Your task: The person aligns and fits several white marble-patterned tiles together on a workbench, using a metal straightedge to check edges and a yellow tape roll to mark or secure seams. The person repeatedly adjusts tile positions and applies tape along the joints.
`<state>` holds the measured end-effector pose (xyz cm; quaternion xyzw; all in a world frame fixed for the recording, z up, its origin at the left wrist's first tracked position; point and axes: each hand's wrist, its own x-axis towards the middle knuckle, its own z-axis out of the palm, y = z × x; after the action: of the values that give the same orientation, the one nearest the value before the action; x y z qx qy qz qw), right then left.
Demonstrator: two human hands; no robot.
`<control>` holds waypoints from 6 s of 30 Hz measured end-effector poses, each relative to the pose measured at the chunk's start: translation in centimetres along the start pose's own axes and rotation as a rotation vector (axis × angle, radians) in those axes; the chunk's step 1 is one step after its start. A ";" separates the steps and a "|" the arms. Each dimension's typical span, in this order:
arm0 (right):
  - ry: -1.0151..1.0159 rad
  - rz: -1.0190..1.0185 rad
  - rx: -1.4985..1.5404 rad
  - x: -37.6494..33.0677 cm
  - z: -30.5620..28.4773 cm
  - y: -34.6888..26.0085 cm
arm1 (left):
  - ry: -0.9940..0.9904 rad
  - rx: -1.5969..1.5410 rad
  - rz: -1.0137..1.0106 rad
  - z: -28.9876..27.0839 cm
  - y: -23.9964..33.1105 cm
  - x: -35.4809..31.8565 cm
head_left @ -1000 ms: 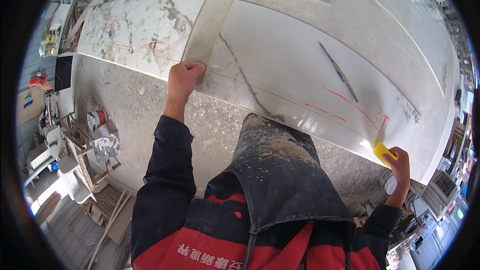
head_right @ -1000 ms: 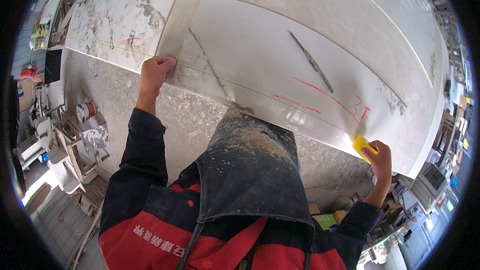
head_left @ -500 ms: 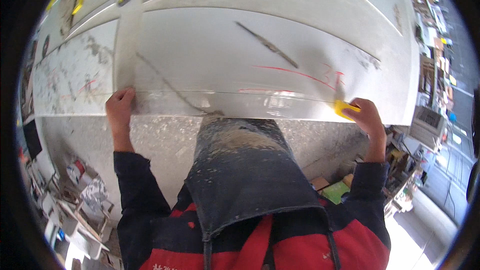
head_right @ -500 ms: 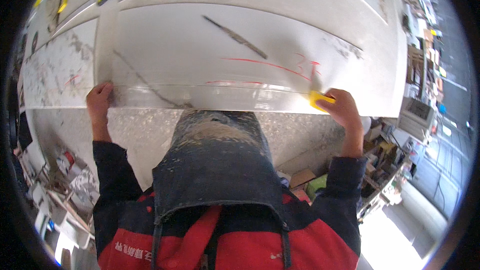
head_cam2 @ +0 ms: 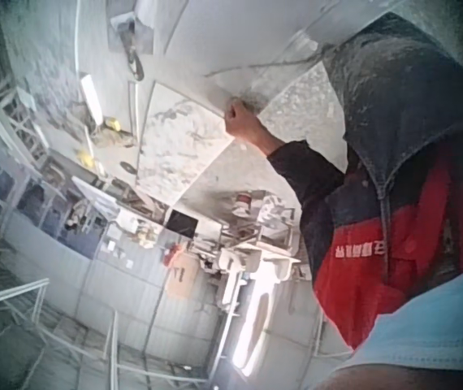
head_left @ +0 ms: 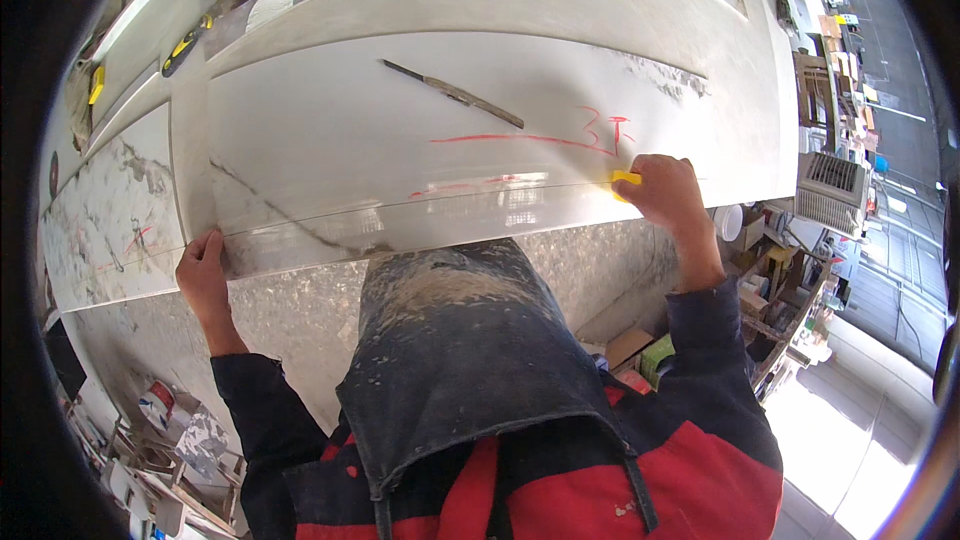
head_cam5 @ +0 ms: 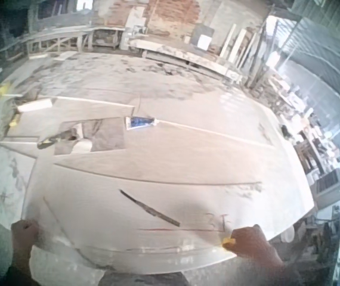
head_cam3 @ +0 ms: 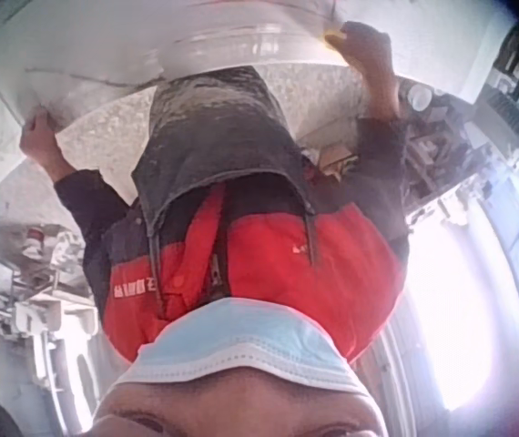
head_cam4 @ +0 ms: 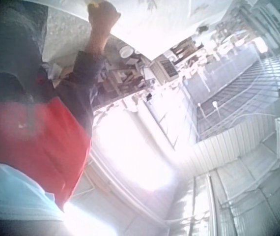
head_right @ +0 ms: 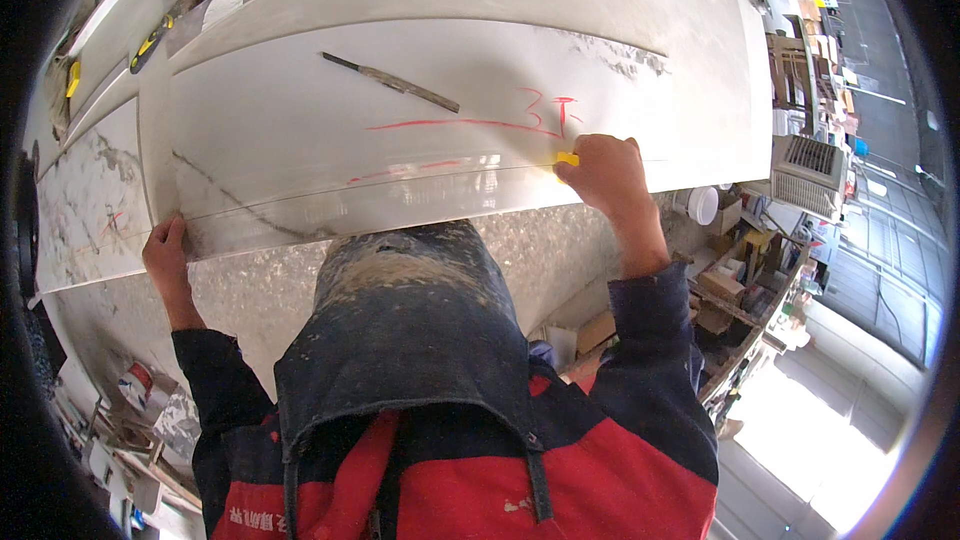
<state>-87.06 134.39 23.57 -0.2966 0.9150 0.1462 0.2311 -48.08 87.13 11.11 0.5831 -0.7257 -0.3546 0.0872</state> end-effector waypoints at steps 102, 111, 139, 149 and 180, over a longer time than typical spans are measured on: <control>-0.152 -0.368 0.885 2.4 7.0 43.5 | 0.204 0.563 0.760 48.2 38.4 -38.0; -0.032 -0.452 0.728 2.8 7.3 41.4 | 0.024 0.442 0.857 55.1 44.1 -44.2; 0.221 -0.718 0.741 1.3 0.3 6.5 | 0.523 0.543 0.177 17.8 14.0 -8.8; 0.483 -0.417 0.427 10.8 1.7 -15.4 | 0.316 0.399 0.596 8.2 7.3 2.6; 0.281 0.184 1.253 -9.7 3.5 -48.2 | -1.069 -0.002 0.361 -6.0 3.2 7.3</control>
<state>-49.47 102.75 19.24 -0.0424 0.8702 -0.4364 0.2248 -49.58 78.23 15.39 0.1886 -0.7569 -0.5808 -0.2328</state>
